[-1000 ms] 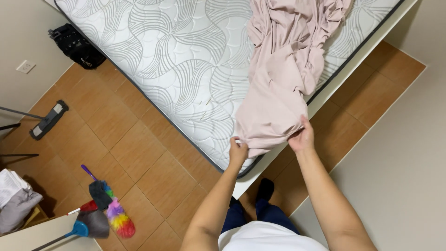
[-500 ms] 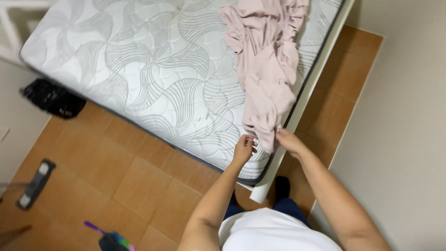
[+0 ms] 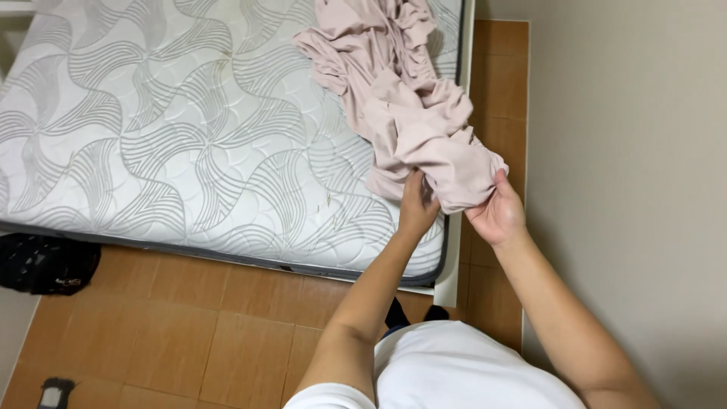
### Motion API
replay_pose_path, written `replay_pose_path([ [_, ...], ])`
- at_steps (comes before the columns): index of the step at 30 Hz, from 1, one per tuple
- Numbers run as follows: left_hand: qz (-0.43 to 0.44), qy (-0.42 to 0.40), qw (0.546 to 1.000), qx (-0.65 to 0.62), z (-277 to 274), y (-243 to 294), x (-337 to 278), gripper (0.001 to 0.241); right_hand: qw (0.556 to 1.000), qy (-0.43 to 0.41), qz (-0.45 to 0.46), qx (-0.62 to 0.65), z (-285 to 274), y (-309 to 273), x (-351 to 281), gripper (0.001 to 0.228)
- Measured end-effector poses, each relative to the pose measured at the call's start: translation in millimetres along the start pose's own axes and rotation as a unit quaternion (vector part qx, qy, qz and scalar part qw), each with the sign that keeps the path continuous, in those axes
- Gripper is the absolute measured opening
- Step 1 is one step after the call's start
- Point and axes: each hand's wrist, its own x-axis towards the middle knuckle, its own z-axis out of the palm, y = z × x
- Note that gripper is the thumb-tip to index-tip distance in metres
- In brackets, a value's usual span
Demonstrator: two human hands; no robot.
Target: The person folds a light pink bed sheet on a mattress. They smooth the fabric, fold it into a compact bundle, and then carry the folded sheet across the room.
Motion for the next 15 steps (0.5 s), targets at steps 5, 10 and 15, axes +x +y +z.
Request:
replay_pose_path([
  [5,0.042,-0.048,0.998,0.017,12,-11,3,0.037,0.999,0.011,-0.034,-0.021,-18,-26,-10,0.054],
  [10,0.038,-0.063,0.995,0.07,-24,24,-6,0.02,0.993,0.03,-0.076,-0.085,-56,-42,-5,0.057],
  [15,-0.169,-0.298,0.913,0.222,-59,110,-14,0.04,0.986,0.154,-0.056,-0.006,-118,-20,11,0.051],
])
